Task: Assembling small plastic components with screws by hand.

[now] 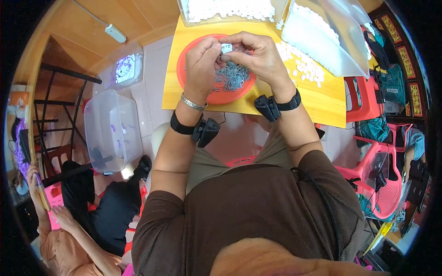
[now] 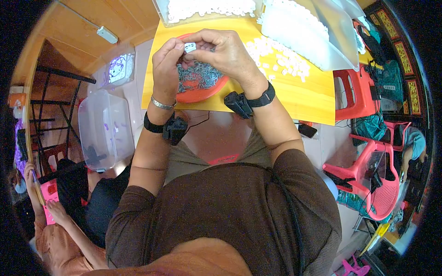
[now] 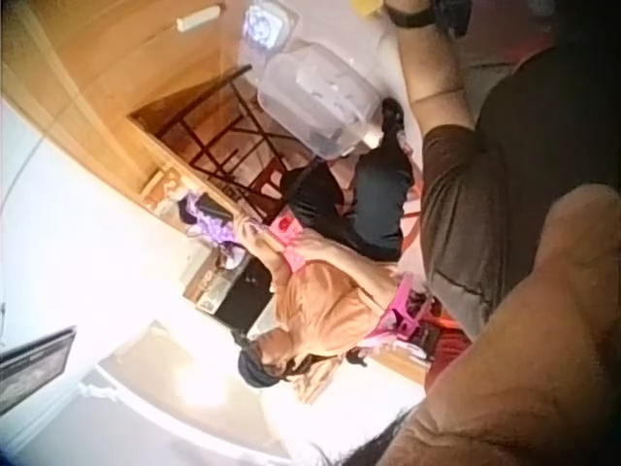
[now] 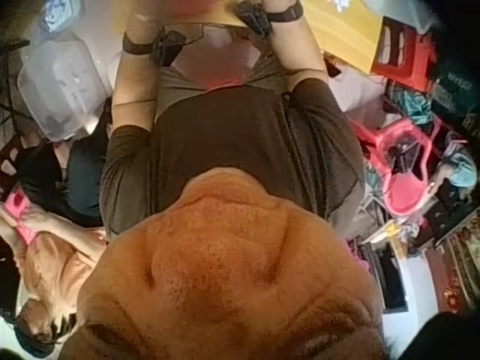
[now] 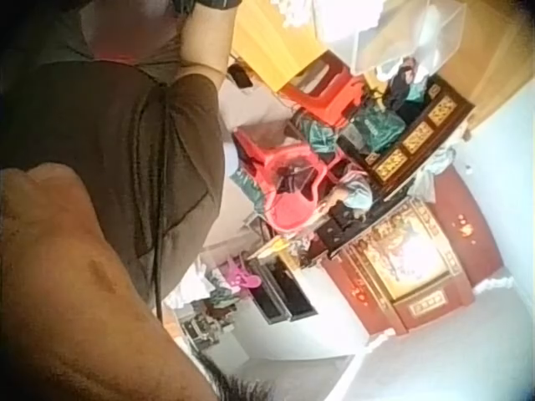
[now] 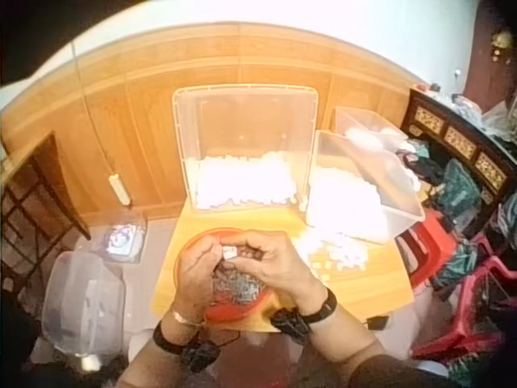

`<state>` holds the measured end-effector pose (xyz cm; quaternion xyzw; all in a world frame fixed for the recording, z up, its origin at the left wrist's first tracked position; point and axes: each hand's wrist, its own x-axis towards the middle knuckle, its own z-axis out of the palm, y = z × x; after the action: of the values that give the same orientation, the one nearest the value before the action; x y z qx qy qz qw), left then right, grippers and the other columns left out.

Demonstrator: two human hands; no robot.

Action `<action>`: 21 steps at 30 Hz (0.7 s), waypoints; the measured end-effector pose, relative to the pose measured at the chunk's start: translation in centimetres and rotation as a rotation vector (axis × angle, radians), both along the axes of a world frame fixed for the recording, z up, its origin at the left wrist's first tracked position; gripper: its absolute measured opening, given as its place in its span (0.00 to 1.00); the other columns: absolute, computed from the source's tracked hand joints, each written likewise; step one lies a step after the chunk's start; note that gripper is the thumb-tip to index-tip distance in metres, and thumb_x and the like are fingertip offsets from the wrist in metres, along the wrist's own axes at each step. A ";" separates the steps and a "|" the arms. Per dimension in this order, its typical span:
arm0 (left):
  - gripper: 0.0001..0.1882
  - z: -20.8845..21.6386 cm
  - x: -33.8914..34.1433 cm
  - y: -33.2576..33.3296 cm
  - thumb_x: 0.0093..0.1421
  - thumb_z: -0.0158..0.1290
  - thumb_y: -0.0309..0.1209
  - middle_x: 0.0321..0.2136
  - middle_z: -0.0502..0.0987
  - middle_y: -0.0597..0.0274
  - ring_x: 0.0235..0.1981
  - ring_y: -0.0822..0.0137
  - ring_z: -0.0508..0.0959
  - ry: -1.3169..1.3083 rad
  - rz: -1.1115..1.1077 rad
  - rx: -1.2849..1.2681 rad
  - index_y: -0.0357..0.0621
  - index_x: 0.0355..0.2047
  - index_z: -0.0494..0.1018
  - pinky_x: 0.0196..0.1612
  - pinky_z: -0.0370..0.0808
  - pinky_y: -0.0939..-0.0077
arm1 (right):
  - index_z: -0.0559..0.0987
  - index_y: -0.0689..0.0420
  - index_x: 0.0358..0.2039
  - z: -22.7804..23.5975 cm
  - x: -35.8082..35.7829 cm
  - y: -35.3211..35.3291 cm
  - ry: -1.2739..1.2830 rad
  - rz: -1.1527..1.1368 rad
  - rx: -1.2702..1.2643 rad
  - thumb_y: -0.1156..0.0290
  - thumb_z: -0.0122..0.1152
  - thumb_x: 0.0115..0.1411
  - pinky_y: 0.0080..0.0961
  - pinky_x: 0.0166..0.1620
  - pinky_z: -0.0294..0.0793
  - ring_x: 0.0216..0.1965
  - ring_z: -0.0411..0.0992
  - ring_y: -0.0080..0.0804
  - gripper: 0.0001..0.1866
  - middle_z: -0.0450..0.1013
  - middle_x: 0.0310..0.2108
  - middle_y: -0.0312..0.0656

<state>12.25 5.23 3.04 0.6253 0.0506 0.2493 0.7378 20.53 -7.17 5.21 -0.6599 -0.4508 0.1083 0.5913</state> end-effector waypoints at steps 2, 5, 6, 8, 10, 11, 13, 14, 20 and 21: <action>0.11 0.0 0.1 0.0 0.59 0.43 0.30 0.16 0.67 0.70 0.18 0.81 0.65 0.000 -0.002 0.007 0.38 0.23 0.69 0.21 0.62 0.86 | 0.78 0.63 0.36 0.1 0.0 0.0 0.043 0.012 0.015 0.78 0.63 0.48 0.12 0.30 0.68 0.25 0.68 0.14 0.13 0.74 0.24 0.34; 0.12 0.1 0.1 0.0 0.58 0.43 0.31 0.15 0.67 0.69 0.18 0.80 0.66 0.026 -0.006 0.041 0.38 0.22 0.68 0.21 0.63 0.86 | 0.79 0.62 0.35 0.1 0.0 0.0 -0.022 -0.017 0.038 0.77 0.64 0.47 0.12 0.28 0.68 0.23 0.67 0.14 0.12 0.73 0.23 0.33; 0.12 -0.2 0.1 0.0 0.58 0.44 0.31 0.15 0.68 0.69 0.18 0.80 0.66 0.056 -0.018 0.047 0.38 0.22 0.68 0.21 0.63 0.86 | 0.79 0.61 0.34 -0.2 0.2 0.0 -0.125 -0.049 0.004 0.76 0.64 0.47 0.13 0.27 0.68 0.22 0.69 0.15 0.12 0.73 0.21 0.35; 0.11 -0.3 0.0 0.3 0.57 0.45 0.32 0.15 0.68 0.69 0.17 0.81 0.66 0.098 -0.040 0.099 0.39 0.21 0.67 0.21 0.63 0.86 | 0.79 0.60 0.33 -0.2 0.0 0.1 -0.185 -0.087 -0.054 0.75 0.64 0.46 0.15 0.25 0.69 0.20 0.70 0.19 0.11 0.72 0.19 0.38; 0.11 -0.4 0.1 0.3 0.57 0.45 0.32 0.15 0.68 0.70 0.17 0.81 0.65 0.087 -0.055 0.043 0.39 0.21 0.68 0.21 0.63 0.86 | 0.79 0.59 0.33 -0.1 -0.2 0.3 -0.222 -0.099 -0.043 0.74 0.64 0.46 0.16 0.25 0.69 0.20 0.70 0.20 0.11 0.72 0.20 0.39; 0.10 -0.4 0.1 0.3 0.57 0.45 0.31 0.15 0.67 0.70 0.17 0.81 0.65 0.079 -0.069 -0.015 0.40 0.21 0.68 0.21 0.63 0.86 | 0.79 0.59 0.32 -0.1 -0.3 0.3 -0.254 -0.107 -0.034 0.73 0.64 0.47 0.17 0.25 0.69 0.20 0.70 0.22 0.10 0.72 0.20 0.39; 0.10 -0.6 0.3 0.3 0.57 0.45 0.31 0.15 0.68 0.70 0.17 0.81 0.65 0.061 -0.075 -0.052 0.40 0.22 0.68 0.20 0.63 0.86 | 0.79 0.59 0.32 0.0 -0.4 0.4 -0.306 -0.123 -0.031 0.73 0.64 0.46 0.18 0.25 0.69 0.20 0.71 0.23 0.10 0.72 0.20 0.40; 0.10 -0.6 0.4 0.3 0.57 0.45 0.31 0.15 0.68 0.70 0.17 0.81 0.66 0.046 -0.085 -0.089 0.40 0.22 0.68 0.20 0.62 0.87 | 0.78 0.59 0.32 0.1 -0.4 0.4 -0.356 -0.143 -0.031 0.72 0.64 0.46 0.19 0.25 0.70 0.20 0.71 0.25 0.10 0.72 0.20 0.40; 0.10 -0.1 -0.2 0.5 0.57 0.44 0.32 0.15 0.69 0.69 0.16 0.80 0.67 0.065 -0.124 -0.040 0.40 0.24 0.69 0.20 0.62 0.87 | 0.78 0.59 0.30 1.5 -1.4 0.0 -0.398 -0.179 -0.083 0.70 0.65 0.46 0.22 0.25 0.70 0.20 0.72 0.30 0.10 0.72 0.21 0.43; 0.11 0.1 -0.4 0.5 0.57 0.44 0.33 0.15 0.69 0.69 0.16 0.80 0.66 0.050 -0.118 -0.044 0.40 0.23 0.70 0.20 0.62 0.87 | 0.79 0.60 0.32 1.9 -1.5 -0.1 -0.470 -0.183 -0.118 0.72 0.65 0.47 0.18 0.26 0.70 0.21 0.71 0.24 0.11 0.72 0.19 0.40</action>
<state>11.81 5.70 3.13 0.6169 0.0375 0.1888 0.7632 19.00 -7.32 7.15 -0.7385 -0.5070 -0.0760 0.4380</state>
